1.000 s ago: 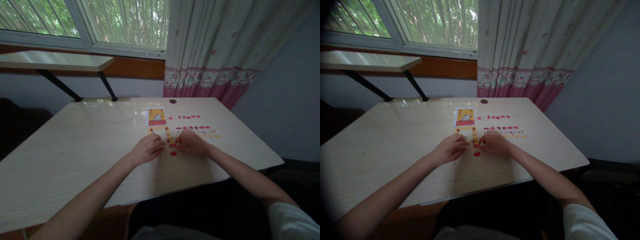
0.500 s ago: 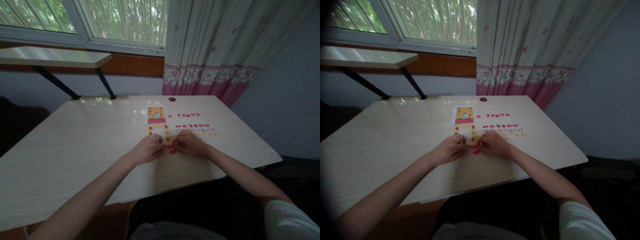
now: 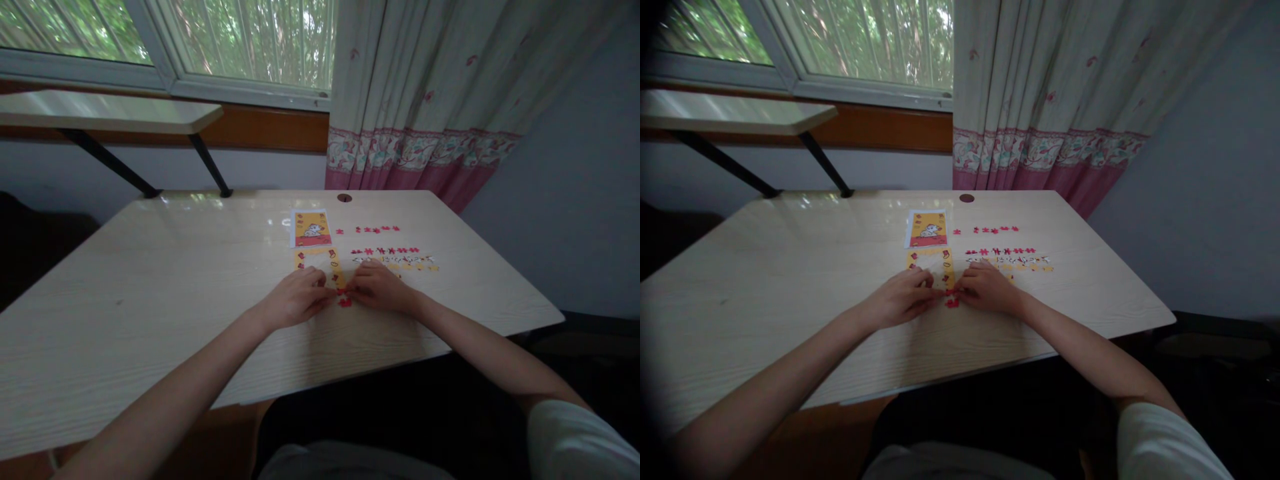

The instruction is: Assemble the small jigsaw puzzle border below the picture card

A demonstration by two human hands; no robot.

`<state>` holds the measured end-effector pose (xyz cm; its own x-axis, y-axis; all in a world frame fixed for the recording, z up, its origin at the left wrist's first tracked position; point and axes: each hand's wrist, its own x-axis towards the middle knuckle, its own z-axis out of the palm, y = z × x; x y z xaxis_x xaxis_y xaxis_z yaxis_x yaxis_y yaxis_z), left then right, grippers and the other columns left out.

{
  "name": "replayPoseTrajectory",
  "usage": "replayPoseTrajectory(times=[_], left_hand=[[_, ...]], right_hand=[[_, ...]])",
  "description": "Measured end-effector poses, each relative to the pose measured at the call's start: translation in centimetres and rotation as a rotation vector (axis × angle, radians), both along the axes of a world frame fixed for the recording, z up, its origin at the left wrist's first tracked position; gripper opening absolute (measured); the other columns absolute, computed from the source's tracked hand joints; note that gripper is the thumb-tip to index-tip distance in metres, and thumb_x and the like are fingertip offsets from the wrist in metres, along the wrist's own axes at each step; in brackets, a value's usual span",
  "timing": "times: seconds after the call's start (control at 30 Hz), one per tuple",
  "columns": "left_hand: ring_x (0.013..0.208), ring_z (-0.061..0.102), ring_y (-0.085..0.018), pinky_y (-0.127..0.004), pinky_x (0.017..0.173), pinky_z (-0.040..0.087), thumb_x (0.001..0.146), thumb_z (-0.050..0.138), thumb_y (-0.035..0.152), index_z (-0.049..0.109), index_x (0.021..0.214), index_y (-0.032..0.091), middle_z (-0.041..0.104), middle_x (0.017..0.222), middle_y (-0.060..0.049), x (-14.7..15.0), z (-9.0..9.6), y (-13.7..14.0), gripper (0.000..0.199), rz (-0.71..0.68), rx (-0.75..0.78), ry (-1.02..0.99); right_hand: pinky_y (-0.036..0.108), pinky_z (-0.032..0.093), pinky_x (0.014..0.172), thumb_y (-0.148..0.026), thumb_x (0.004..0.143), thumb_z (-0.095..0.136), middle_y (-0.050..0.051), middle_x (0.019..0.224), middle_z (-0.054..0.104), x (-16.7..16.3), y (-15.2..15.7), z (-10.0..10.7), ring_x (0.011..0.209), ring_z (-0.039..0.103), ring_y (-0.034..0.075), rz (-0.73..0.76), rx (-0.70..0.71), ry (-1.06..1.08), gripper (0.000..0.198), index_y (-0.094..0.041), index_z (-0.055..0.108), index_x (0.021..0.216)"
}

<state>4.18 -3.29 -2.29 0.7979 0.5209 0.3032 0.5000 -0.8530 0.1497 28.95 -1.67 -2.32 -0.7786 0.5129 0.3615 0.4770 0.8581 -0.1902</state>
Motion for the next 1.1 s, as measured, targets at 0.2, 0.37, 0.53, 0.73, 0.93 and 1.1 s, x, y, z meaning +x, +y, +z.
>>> replayPoseTrajectory(times=[0.2, 0.37, 0.53, 0.73, 0.93, 1.1], left_hand=[[0.077, 0.047, -0.019, -0.031, 0.068, 0.039, 0.091, 0.048, 0.028, 0.068, 0.106, 0.023, 0.055, 0.085, -0.007, 0.3, 0.6, -0.1, 0.025, 0.022, 0.003, 0.045], [0.078, 0.048, -0.019, -0.032, 0.07, 0.039, 0.09, 0.05, 0.027, 0.067, 0.106, 0.024, 0.055, 0.087, -0.007, 0.3, 0.9, -0.2, 0.024, 0.017, -0.005, 0.075], [0.077, 0.048, -0.018, -0.031, 0.069, 0.038, 0.091, 0.048, 0.027, 0.067, 0.106, 0.024, 0.054, 0.087, -0.006, 0.1, 1.0, -0.2, 0.024, 0.0, -0.017, 0.069], [0.078, 0.048, -0.019, -0.032, 0.069, 0.039, 0.09, 0.049, 0.027, 0.066, 0.106, 0.022, 0.054, 0.088, -0.007, 0.0, 0.7, -0.2, 0.024, -0.004, -0.015, 0.062], [0.079, 0.049, -0.019, -0.033, 0.069, 0.04, 0.09, 0.049, 0.027, 0.067, 0.108, 0.022, 0.055, 0.088, -0.008, 0.0, 0.6, -0.2, 0.025, 0.002, -0.017, 0.064], [0.078, 0.049, -0.019, -0.033, 0.069, 0.04, 0.09, 0.049, 0.028, 0.067, 0.107, 0.021, 0.055, 0.088, -0.008, 0.0, 0.7, -0.3, 0.025, -0.008, -0.021, 0.047]], right_hand=[[0.028, 0.036, 0.072, -0.029, 0.089, 0.053, 0.003, 0.075, 0.064, -0.1, -0.1, 0.6, 0.074, 0.053, 0.015, 0.028, -0.047, -0.033, 0.02, -0.019, 0.067, 0.079], [0.029, 0.037, 0.074, -0.037, 0.087, 0.056, 0.005, 0.077, 0.064, 0.2, -0.3, 0.8, 0.077, 0.054, 0.016, 0.025, -0.072, -0.023, 0.021, -0.018, 0.065, 0.081], [0.029, 0.038, 0.074, -0.043, 0.084, 0.059, 0.004, 0.074, 0.062, 0.0, -0.5, 1.0, 0.074, 0.053, 0.016, 0.039, -0.117, -0.061, 0.026, -0.017, 0.063, 0.08], [0.029, 0.039, 0.075, -0.035, 0.085, 0.059, 0.003, 0.074, 0.062, -0.2, -0.6, 1.2, 0.074, 0.052, 0.015, 0.032, -0.205, -0.065, 0.019, -0.017, 0.063, 0.08], [0.029, 0.039, 0.076, -0.034, 0.084, 0.06, 0.002, 0.073, 0.062, -0.2, -0.6, 0.9, 0.074, 0.052, 0.015, 0.028, -0.242, -0.055, 0.017, -0.018, 0.064, 0.083], [0.029, 0.039, 0.074, -0.034, 0.084, 0.06, 0.002, 0.072, 0.061, -0.2, -0.6, 1.0, 0.073, 0.051, 0.015, 0.029, -0.224, -0.057, 0.017, -0.018, 0.063, 0.08]])
